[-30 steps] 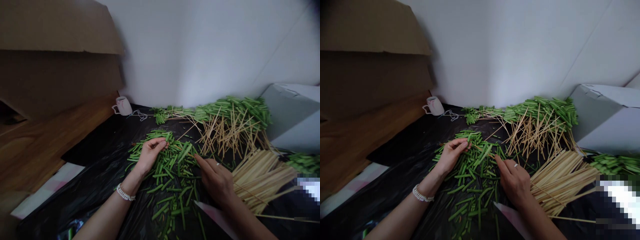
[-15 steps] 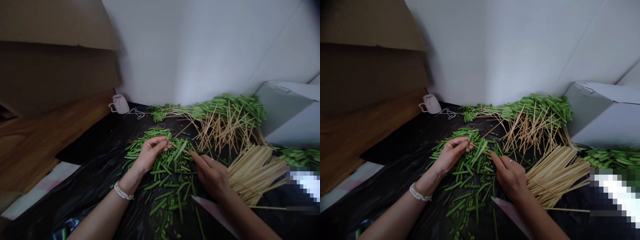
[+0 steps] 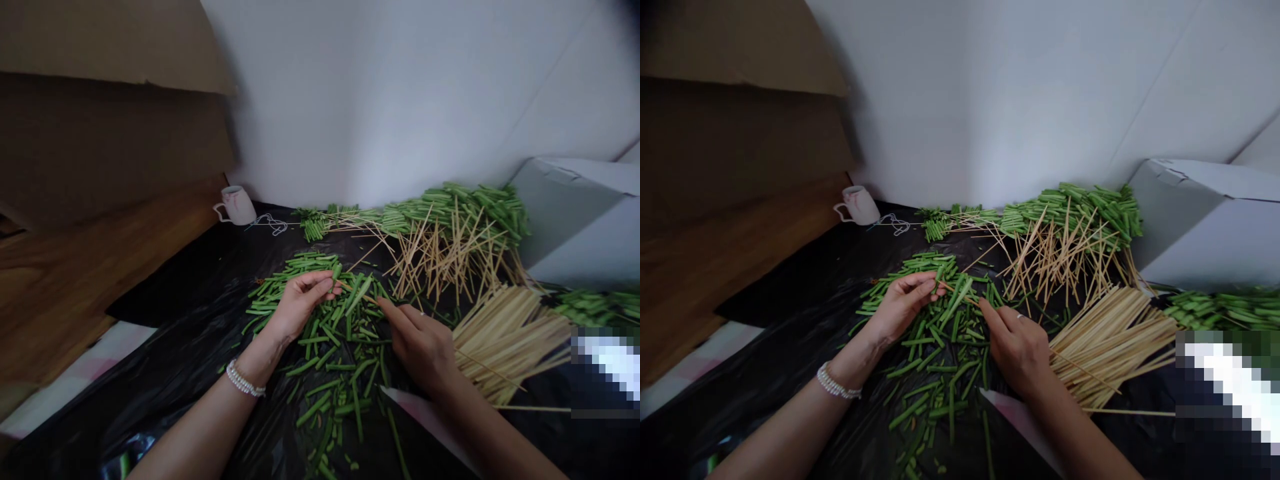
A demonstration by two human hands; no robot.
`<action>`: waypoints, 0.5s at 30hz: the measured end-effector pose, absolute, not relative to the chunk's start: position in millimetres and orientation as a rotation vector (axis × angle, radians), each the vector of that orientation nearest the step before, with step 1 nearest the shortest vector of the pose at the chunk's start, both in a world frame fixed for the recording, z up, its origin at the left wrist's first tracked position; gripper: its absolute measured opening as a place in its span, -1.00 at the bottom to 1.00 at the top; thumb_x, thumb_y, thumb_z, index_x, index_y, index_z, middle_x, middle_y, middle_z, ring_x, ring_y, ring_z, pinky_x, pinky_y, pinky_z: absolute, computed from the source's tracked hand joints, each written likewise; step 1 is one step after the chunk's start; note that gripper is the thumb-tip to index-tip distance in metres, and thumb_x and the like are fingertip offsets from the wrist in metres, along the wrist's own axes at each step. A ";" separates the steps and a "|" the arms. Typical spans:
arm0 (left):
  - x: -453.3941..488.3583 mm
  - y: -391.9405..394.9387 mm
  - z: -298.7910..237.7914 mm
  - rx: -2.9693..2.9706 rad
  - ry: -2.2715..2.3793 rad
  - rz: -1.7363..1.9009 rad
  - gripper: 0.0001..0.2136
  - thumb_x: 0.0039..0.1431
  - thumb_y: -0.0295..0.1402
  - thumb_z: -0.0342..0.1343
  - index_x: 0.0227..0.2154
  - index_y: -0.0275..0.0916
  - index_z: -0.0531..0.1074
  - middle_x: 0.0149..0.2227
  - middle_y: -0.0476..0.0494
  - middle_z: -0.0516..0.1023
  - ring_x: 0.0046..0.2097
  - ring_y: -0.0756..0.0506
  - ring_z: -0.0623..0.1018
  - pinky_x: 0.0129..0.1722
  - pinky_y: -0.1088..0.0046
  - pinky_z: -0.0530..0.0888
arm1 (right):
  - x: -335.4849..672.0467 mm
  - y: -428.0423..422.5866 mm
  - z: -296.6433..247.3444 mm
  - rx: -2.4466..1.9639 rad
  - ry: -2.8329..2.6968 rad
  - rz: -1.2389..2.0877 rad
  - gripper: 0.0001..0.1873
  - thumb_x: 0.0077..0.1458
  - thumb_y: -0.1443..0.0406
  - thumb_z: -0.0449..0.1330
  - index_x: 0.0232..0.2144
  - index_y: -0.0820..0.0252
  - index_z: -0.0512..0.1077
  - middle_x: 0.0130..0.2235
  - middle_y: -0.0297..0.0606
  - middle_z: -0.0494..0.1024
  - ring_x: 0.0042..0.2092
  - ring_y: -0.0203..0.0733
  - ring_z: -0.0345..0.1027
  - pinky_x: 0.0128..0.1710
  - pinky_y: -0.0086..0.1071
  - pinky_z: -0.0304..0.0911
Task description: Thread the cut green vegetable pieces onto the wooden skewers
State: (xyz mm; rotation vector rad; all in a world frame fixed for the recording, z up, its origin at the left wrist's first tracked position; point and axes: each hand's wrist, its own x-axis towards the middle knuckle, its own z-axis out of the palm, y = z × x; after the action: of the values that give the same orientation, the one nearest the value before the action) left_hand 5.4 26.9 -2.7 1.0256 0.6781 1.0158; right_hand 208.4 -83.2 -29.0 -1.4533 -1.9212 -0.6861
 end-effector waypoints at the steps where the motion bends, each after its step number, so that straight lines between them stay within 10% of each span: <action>1: 5.5 26.6 -2.8 1.025 0.681 1.017 -0.75 -0.08 -0.33 0.37 -0.29 -0.26 0.59 -0.34 -0.14 0.65 -0.30 -0.07 0.61 -0.23 0.42 0.48 | 208.3 -83.1 -28.9 -1.459 -1.919 -0.688 -0.58 0.13 0.51 0.04 0.02 0.19 0.43 -0.48 -0.38 0.46 -0.46 -0.39 0.30 -0.42 -0.46 0.11; 15: 5.1 29.0 -4.6 1.024 0.691 1.031 -0.80 -0.12 -0.38 0.39 -0.36 -0.25 0.62 -0.38 -0.10 0.65 -0.34 -0.02 0.59 -0.29 0.49 0.46 | 207.7 -83.2 -29.1 -1.488 -1.933 -0.687 -0.63 0.18 0.48 0.03 -0.01 0.21 0.44 -0.49 -0.37 0.45 -0.46 -0.37 0.28 -0.43 -0.45 0.09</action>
State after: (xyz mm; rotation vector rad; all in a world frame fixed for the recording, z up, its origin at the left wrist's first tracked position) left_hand 5.1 29.0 -4.6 1.0241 0.6913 1.0307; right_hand 207.7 -83.2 -29.1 -1.4882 -1.9329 -0.6871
